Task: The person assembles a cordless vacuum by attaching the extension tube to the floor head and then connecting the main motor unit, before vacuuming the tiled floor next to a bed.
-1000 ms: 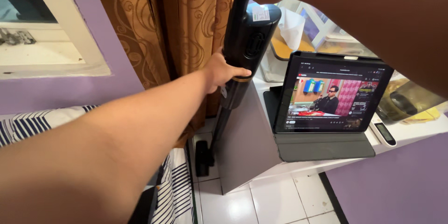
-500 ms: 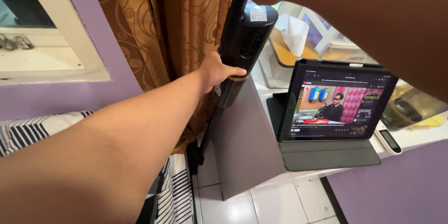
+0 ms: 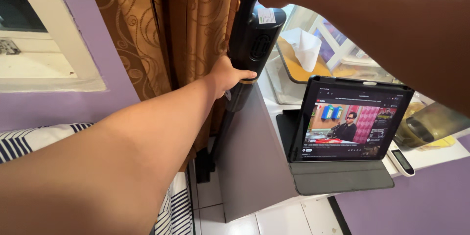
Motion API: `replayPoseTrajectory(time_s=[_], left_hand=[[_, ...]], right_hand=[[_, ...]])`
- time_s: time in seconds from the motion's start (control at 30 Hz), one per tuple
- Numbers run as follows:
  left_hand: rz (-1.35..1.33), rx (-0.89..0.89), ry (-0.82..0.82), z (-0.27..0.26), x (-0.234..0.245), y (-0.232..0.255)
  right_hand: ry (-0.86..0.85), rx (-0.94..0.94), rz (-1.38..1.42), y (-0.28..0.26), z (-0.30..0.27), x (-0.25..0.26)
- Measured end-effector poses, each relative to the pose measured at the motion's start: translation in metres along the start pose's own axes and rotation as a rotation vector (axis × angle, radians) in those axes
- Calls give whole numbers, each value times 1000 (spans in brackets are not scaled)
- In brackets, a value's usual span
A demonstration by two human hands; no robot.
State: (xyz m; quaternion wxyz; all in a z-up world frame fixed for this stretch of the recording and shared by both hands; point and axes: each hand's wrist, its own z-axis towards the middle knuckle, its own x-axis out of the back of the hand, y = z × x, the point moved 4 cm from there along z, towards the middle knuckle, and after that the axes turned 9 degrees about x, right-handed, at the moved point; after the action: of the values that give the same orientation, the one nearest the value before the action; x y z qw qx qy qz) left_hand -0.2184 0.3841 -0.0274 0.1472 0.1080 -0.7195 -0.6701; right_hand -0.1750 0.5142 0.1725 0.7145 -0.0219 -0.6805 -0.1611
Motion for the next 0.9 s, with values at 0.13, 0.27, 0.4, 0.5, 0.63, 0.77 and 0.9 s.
replayPoseTrajectory(time_s=[0.13,0.27,0.4,0.5,0.63,0.77,0.9], left_hand=[[8,18,0,11,1,-1],[10,160,54,4,2,8],[74,270,-42,-4,2,12],[60,286,-81,-9,-1,13],[50,301,-56,-22,-2,15],[33,298,-41,-33,2,20],[22,291,-47,-42,5,23]], right_hand=[[30,62,-83,9,9,-4],[64,126,-123,8,13,-5],[36,122,-125,7,13,1],[-9,122,-121,4,10,0],[-43,131,-114,2,5,-1],[-25,215,-3,-3,11,3],[4,295,-49,0,23,-2]])
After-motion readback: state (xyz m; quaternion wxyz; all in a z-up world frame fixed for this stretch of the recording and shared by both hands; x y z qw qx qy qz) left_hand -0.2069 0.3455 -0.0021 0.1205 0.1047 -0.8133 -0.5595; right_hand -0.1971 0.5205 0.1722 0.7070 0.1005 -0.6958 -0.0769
